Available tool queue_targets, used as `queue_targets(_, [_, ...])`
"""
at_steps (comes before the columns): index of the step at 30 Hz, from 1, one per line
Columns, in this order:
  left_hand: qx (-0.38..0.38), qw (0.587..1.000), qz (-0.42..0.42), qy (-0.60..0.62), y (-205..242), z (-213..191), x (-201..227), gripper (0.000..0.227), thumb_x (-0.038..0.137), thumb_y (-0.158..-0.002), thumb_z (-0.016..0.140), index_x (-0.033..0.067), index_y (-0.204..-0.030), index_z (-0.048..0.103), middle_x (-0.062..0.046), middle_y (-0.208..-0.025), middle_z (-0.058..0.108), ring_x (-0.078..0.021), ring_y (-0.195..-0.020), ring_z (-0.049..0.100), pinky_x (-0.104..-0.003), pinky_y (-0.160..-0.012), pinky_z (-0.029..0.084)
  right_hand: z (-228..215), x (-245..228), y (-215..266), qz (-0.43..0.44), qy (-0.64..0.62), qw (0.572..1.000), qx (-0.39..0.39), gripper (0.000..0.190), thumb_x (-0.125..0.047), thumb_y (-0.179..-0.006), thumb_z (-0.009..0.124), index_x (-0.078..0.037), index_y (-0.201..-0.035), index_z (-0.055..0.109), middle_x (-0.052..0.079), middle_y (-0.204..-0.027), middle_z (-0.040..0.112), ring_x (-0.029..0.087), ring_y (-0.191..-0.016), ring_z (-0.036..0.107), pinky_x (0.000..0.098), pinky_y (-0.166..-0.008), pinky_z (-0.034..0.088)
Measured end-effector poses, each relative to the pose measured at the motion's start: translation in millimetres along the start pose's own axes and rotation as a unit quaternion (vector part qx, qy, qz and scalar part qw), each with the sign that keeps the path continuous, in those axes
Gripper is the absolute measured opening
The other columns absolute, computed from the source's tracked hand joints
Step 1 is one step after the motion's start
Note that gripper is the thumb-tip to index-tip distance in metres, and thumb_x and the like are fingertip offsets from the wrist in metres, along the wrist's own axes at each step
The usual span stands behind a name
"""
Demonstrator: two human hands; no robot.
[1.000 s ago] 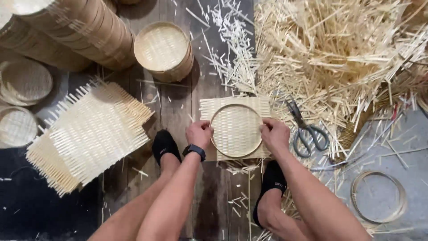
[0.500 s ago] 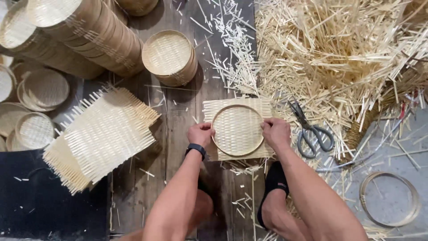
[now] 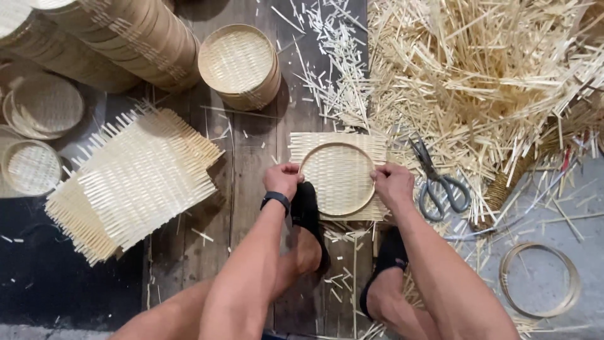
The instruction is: The person is assembling and trimming bamboo baskets or steamer lids using thin bamboo strips and large scissors.
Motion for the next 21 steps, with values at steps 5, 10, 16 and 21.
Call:
queue_targets(5, [0.003, 0.998, -0.051, -0.025, 23.3, -12.2, 20.2, 0.022, 0.003, -0.071, 0.083, 0.0055, -0.092, 0.083, -0.007, -0.086, 0.081, -0.0135, -0.077, 0.075, -0.029, -0.074, 0.061, -7.7, -7.8, 5.8, 0.018, -0.004, 1.0, -0.007, 0.022, -0.026, -0.083, 0.08, -0.01, -0.098, 0.081, 0.014, -0.083, 0.077, 0.027, -0.076, 0.074, 0.0373, -0.077, 0.057])
queue_targets(10, [-0.008, 0.998, -0.052, -0.047, 17.5, -16.2, 14.9, 0.023, 0.004, -0.07, 0.086, 0.0054, -0.093, 0.083, -0.008, -0.086, 0.08, -0.0149, -0.078, 0.075, -0.029, -0.076, 0.06, -11.9, -8.8, -3.3, 0.0, -0.006, 1.0, -0.006, 0.023, -0.025, -0.084, 0.081, -0.01, -0.1, 0.081, 0.014, -0.083, 0.076, 0.027, -0.075, 0.074, 0.0364, -0.076, 0.056])
queue_targets(16, [-0.052, 0.985, 0.012, -0.166, 5.2, -14.3, 39.8, 0.023, 0.011, -0.067, 0.087, 0.007, -0.089, 0.083, -0.009, -0.089, 0.08, -0.0225, -0.084, 0.076, -0.035, -0.086, 0.06, -11.9, -20.1, 7.8, 0.033, -0.059, 0.996, -0.057, 0.026, -0.028, -0.081, 0.081, -0.009, -0.099, 0.08, 0.013, -0.08, 0.077, 0.027, -0.072, 0.073, 0.0401, -0.071, 0.057])
queue_targets(21, [-0.089, 0.845, 0.443, -0.287, 10.0, 17.4, 105.2, 0.027, 0.03, -0.091, 0.072, 0.0158, -0.113, 0.077, -0.01, -0.13, 0.068, -0.032, -0.124, 0.058, -0.042, -0.11, 0.045, 5.3, -80.8, 89.8, 0.319, -0.132, 0.93, -0.131, 0.047, -0.041, -0.099, 0.066, 0.0, -0.077, 0.07, 0.015, -0.068, 0.07, 0.031, -0.051, 0.061, 0.046, -0.048, 0.05])
Point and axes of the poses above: each hand's wrist, its own y-axis away from the middle knuckle, its own z-axis out of the palm, x = y × z, the point moved 1 cm from there along -y, towards the middle knuckle
